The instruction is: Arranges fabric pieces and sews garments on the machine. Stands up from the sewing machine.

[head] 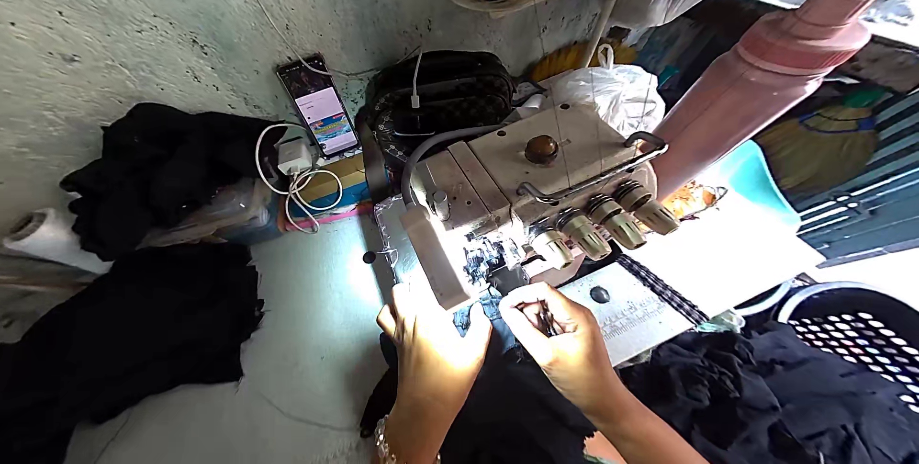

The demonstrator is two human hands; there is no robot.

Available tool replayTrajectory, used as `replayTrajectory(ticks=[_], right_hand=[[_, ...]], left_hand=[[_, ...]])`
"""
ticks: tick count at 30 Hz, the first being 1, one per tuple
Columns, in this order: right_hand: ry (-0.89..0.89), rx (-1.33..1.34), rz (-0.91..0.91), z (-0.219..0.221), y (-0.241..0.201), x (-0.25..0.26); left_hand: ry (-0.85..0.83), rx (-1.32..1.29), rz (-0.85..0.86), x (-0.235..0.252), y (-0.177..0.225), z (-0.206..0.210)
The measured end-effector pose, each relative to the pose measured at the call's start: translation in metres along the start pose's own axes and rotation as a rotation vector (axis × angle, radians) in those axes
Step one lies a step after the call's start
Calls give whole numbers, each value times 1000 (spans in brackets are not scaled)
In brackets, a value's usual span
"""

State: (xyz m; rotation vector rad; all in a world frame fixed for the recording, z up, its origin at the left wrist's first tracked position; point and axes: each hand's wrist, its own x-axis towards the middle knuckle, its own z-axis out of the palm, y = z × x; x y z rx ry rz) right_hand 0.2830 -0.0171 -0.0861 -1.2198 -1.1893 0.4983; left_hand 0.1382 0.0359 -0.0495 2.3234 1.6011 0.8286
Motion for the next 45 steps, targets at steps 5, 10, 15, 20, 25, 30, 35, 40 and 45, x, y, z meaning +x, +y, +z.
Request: replayTrajectory(ticks=[5, 10, 15, 20, 25, 30, 35, 40, 45], right_hand=[[-26, -93, 31, -5, -3, 0], [-27, -48, 46, -7, -5, -2], [4, -70, -130, 2, -5, 1], [-105, -128, -145, -6, -8, 7], [-177, -376, -127, -12, -13, 12], [-204, -285, -44, -13, -18, 12], [-134, -242, 22, -9, -19, 9], [-162, -152, 81, -9, -23, 11], [-140, -77, 67, -15, -22, 15]], left_hand=[[-21, -11, 26, 1, -1, 2], [24, -139, 186, -10, -14, 3], [27, -209, 230, -9, -15, -1], [1, -240, 224, -8, -15, -2], [22, -227, 229, -8, -15, -1], [37, -245, 226, -7, -14, 0], [23, -309, 200, -7, -15, -1], [6, -344, 190, -6, -14, -4], [2, -350, 205, -7, -15, -5]])
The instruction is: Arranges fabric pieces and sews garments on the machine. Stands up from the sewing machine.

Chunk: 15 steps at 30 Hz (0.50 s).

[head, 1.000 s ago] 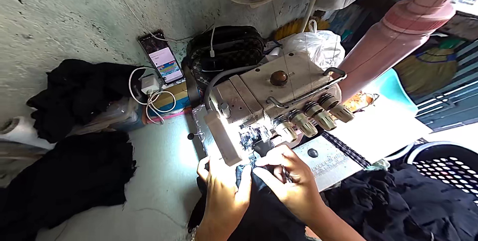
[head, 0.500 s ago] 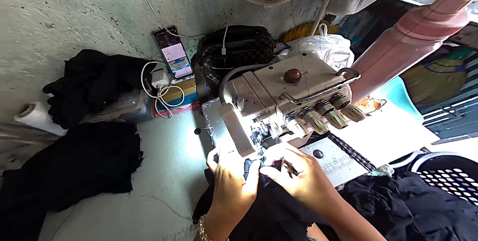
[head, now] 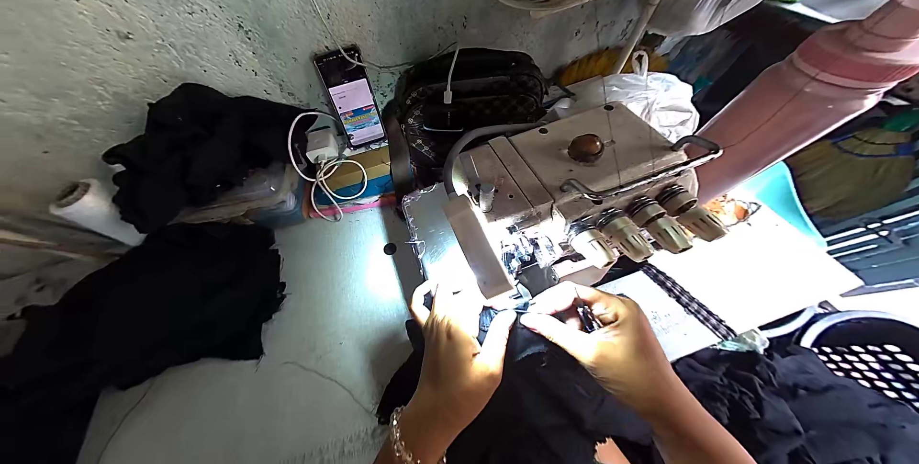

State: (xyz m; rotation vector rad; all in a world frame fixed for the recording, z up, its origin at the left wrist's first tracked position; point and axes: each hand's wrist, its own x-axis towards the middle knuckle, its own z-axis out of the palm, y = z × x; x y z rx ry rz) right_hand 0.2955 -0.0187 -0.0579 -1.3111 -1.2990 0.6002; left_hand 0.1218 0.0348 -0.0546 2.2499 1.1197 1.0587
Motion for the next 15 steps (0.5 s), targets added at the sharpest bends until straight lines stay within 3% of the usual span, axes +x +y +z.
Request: replayTrajectory(ticks=[10, 15], right_hand=[[2, -17, -88, -3, 4, 2], [1, -105, -140, -4, 1, 3]], left_hand=[[-46, 22, 17, -1, -1, -3], [-232, 24, 34, 6, -5, -17]])
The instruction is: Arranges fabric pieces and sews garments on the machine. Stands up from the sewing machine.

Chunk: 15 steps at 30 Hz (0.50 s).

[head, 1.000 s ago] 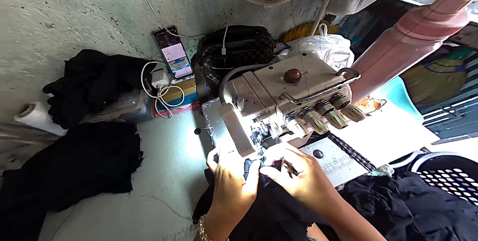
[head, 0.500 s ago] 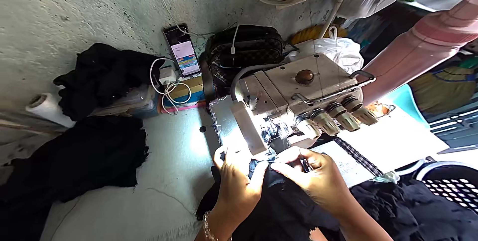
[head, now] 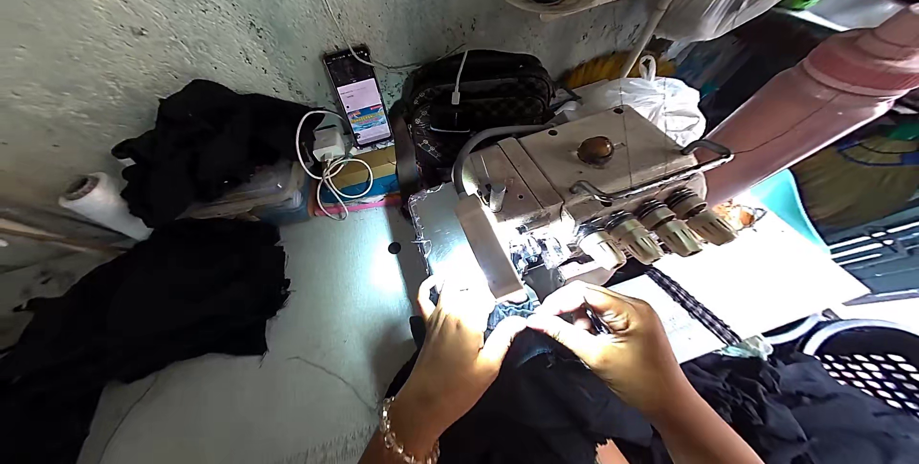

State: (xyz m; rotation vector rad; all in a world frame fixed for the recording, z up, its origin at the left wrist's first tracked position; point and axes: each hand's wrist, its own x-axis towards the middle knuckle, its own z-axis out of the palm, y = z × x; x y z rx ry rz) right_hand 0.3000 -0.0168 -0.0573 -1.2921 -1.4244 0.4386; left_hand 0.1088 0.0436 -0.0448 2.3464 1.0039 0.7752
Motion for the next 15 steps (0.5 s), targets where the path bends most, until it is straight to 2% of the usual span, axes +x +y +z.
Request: replayTrajectory(ticks=[3, 9, 15], right_hand=[[-12, 6, -19, -3, 1, 0], [-114, 96, -23, -3, 6, -6], [12, 11, -46, 0, 0, -8]], left_hand=[[-55, -37, 39, 5, -1, -6], [30, -25, 41, 3, -2, 4], [67, -43, 43, 1, -4, 7]])
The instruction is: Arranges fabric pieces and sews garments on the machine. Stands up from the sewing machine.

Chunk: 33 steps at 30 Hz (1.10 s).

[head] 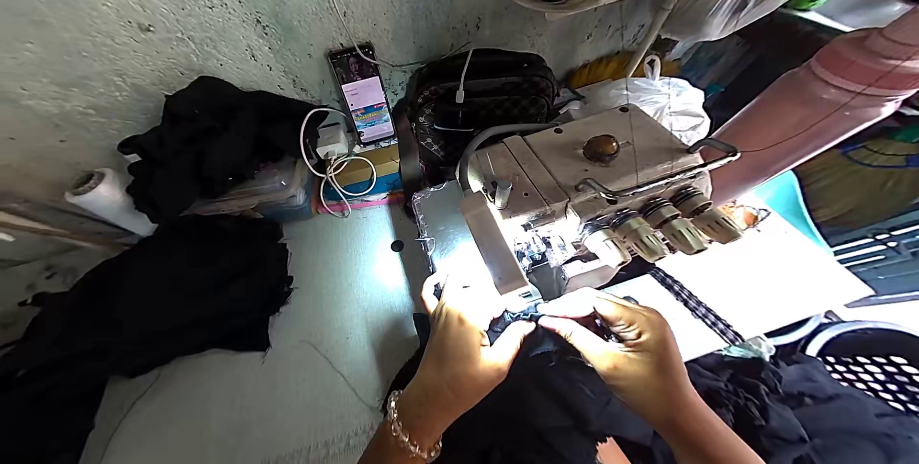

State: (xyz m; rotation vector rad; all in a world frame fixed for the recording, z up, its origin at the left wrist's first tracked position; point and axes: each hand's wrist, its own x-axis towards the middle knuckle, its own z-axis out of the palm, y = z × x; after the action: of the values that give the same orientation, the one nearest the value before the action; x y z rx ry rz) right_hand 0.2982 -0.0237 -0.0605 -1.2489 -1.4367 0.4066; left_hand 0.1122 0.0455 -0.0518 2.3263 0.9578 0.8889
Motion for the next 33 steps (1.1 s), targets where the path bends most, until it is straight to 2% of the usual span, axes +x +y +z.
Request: replayTrajectory(ticks=[6, 11, 14, 19, 24, 27, 30, 33], right_hand=[[44, 98, 68, 4, 1, -1], [-38, 36, 197, 1, -1, -2], [-18, 26, 145, -1, 1, -2], [36, 16, 142, 4, 1, -4], [93, -264, 28, 10, 6, -6], [117, -356, -3, 14, 10, -10], [110, -277, 52, 16, 13, -9], [97, -88, 188, 18, 15, -7]], left_hand=[[6, -44, -21, 1, 2, -2], [65, -41, -20, 1, 2, 1], [80, -35, -10, 1, 1, 2], [198, 36, -54, -3, 2, 9], [328, 193, -83, -5, 9, 24], [336, 253, -128, -3, 14, 26], [300, 281, -183, 0, 17, 24], [262, 306, -223, 3, 21, 24]])
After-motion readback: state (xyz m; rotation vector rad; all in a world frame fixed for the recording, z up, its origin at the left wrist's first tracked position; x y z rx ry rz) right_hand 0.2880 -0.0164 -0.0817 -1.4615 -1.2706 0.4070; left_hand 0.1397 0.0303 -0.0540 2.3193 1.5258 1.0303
